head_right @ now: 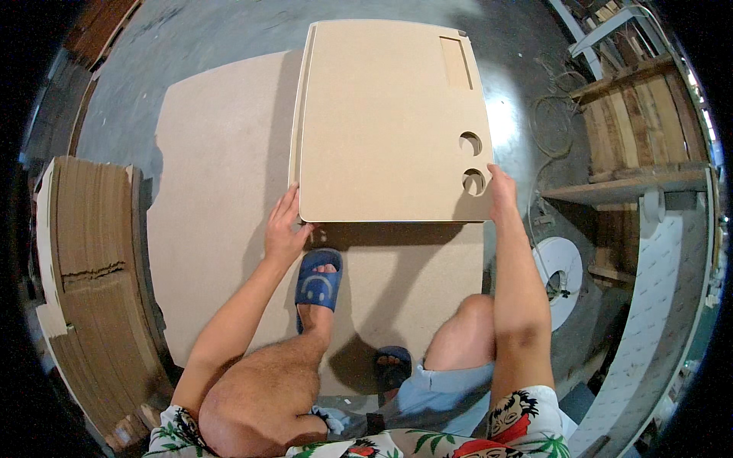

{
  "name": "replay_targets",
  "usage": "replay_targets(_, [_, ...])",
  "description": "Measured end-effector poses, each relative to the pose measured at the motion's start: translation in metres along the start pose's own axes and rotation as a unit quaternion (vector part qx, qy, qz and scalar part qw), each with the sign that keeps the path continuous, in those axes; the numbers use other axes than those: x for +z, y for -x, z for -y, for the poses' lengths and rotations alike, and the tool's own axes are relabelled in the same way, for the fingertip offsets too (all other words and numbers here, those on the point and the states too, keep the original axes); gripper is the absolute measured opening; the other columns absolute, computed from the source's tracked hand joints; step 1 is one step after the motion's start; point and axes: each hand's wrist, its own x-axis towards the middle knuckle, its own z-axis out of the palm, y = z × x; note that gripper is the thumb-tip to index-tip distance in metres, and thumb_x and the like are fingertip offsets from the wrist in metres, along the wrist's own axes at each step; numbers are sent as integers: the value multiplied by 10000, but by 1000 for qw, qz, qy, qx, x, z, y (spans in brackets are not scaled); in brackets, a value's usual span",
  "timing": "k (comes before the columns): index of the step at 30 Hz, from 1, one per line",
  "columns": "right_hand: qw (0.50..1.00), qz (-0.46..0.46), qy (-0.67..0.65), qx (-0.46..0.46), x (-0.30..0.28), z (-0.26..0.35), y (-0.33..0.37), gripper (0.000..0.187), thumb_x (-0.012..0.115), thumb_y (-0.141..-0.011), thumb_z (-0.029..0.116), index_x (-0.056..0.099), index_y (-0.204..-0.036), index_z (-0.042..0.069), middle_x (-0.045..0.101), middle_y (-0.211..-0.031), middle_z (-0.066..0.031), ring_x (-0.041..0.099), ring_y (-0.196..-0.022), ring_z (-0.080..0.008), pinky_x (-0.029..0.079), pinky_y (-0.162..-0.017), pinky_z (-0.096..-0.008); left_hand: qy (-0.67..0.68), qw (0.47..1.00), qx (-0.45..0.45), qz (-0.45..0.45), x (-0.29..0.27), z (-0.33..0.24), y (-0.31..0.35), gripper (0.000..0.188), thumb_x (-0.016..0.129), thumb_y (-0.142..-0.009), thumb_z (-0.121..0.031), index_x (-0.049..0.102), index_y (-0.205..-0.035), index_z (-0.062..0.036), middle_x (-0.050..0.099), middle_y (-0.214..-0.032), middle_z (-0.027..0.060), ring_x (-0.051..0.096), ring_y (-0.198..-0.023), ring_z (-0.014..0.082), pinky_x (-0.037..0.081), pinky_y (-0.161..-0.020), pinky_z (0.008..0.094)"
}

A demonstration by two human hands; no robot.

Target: The person picks up and stacks several light-colored wooden boards with cutouts on the floor. They repeatedly lift, align, and place the boards into a pile, occasionally adjusting their position.

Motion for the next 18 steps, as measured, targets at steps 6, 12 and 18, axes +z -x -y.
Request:
replay_targets(6, [1000,24,-3,0,-3,0,0,361,661,-964,328,669,-1112,-1,663,-1001,-69,656,-900,-216,546,-804,-424,9,1000,1,-7,4,3,1,803,855,-757,-144,523,-1479,-27,484,-1576,112,521,-1374,353,435,-1145,458])
replay_targets(12, [998,-17,54,19,4,9,5,385,667,-963,349,665,-1147,10,641,-1084,-69,607,-994,-208,524,-863,-443,45,999,-9,-7,-3,4,2,867,866,-727,-136,490,-1500,-25,487,-1566,142,503,-1392,357,432,-1143,450])
replay_targets(18, [997,-19,71,5,-2,9,7,522,654,-970,384,584,-1389,80,597,-1330,-69,544,-1205,-225,435,-1002,-419,96,981,-158,-52,2,9,19,1070,931,-700,-275,362,-1572,-31,506,-1510,239,467,-1423,387,400,-1175,457])
